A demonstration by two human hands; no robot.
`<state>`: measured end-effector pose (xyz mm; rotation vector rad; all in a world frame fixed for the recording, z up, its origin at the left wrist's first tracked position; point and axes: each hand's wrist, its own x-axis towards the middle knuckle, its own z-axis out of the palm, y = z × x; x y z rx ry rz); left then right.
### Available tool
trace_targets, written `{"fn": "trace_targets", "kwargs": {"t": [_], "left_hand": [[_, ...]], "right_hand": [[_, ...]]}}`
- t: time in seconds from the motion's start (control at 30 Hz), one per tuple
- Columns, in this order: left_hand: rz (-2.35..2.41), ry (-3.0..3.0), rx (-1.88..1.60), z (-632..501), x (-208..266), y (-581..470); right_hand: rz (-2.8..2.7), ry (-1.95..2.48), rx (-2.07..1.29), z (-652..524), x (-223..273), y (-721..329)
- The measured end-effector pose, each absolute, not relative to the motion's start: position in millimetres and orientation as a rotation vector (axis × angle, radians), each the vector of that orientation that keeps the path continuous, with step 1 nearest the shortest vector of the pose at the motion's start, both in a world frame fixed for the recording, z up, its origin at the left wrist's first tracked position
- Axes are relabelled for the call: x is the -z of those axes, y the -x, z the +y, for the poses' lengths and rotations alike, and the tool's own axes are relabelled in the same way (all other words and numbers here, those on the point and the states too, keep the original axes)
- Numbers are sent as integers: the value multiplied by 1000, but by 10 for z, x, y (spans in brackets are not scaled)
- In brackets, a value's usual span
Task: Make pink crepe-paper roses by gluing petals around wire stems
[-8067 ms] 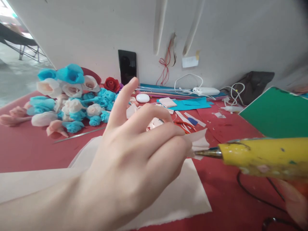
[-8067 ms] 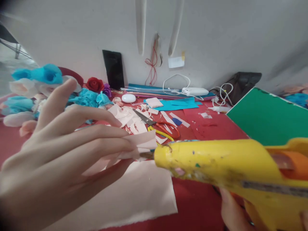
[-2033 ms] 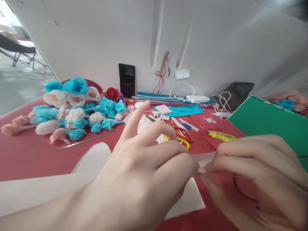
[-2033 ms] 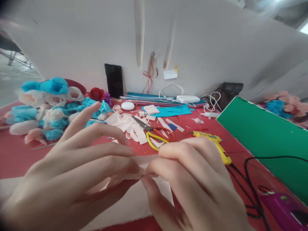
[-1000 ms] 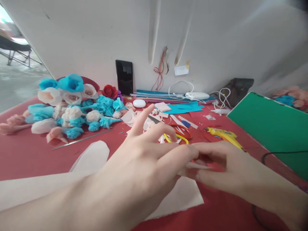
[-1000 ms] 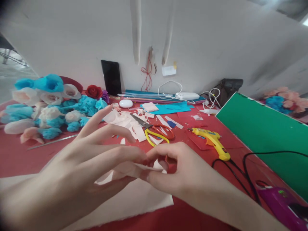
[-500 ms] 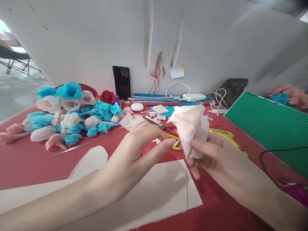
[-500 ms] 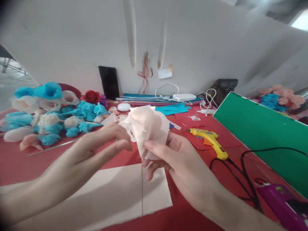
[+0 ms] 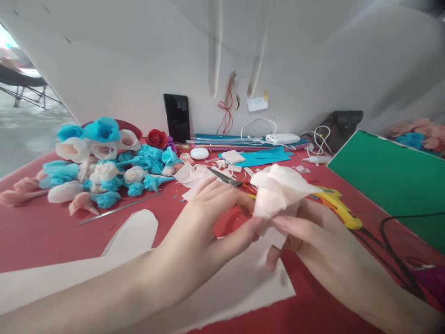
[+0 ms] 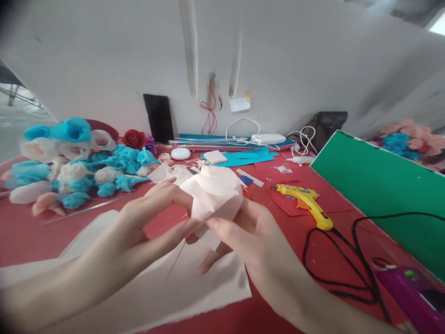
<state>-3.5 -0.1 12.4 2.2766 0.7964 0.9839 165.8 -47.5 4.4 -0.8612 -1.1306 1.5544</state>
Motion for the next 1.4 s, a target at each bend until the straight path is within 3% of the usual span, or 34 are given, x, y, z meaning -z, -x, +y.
{"fn": "trace_targets", "kwargs": {"t": [0.53, 1.17, 1.4], "left_hand": [[734, -2322, -918, 0, -70, 61], [755, -2332, -939, -15, -76, 76], [807, -2221, -995, 4, -138, 56]], "right_hand": [[-1128, 1007, -1534, -462, -37, -1648], [-1473, 1311, -1048, -485, -40, -1684], [-1344, 1248, -957, -455, 33, -1656]]}}
